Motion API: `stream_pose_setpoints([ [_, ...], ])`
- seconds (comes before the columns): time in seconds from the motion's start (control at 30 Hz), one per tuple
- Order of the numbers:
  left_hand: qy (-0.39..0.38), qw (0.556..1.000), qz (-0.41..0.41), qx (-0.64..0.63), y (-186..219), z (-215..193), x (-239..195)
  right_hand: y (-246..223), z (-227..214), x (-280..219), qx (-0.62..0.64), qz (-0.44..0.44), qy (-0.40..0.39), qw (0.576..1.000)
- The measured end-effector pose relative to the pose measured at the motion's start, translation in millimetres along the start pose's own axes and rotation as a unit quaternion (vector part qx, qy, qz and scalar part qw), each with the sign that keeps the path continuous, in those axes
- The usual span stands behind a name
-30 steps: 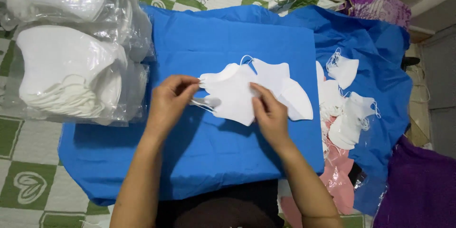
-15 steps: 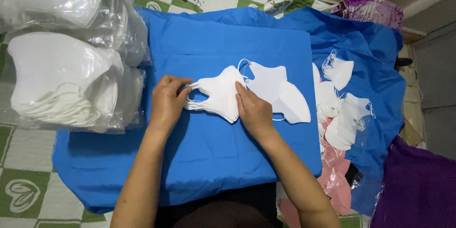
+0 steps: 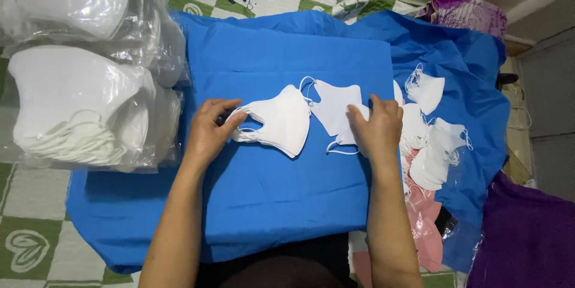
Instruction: Packaging individual face masks into clear plastic bags and organizing stacks of masks.
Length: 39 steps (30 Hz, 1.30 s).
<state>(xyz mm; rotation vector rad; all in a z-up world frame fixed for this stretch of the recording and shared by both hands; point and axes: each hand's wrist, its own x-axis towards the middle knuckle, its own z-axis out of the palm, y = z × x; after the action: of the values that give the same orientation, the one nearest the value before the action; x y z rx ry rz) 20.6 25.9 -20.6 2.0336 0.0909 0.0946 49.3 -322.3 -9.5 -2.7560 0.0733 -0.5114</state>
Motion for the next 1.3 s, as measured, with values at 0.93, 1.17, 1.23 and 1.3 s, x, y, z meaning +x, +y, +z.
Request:
stream_pose_setpoints([
  [0.93,0.034,0.995,0.087,-0.044,34,2,-12,-34,-41,-31,0.456,-0.001,0.103,0.884],
  [1.17,-0.172,0.955,-0.009,-0.242,81,-1,-23,-80,-21,-48,0.573,0.001,0.017,0.819],
  [1.23,-0.127,0.969,-0.019,-0.209,74,0,-20,-85,-14,-43,0.569,0.005,0.011,0.822],
  [1.3,-0.081,0.980,-0.034,-0.177,68,-3,-19,-87,-7,-43,0.564,0.013,0.001,0.825],
])
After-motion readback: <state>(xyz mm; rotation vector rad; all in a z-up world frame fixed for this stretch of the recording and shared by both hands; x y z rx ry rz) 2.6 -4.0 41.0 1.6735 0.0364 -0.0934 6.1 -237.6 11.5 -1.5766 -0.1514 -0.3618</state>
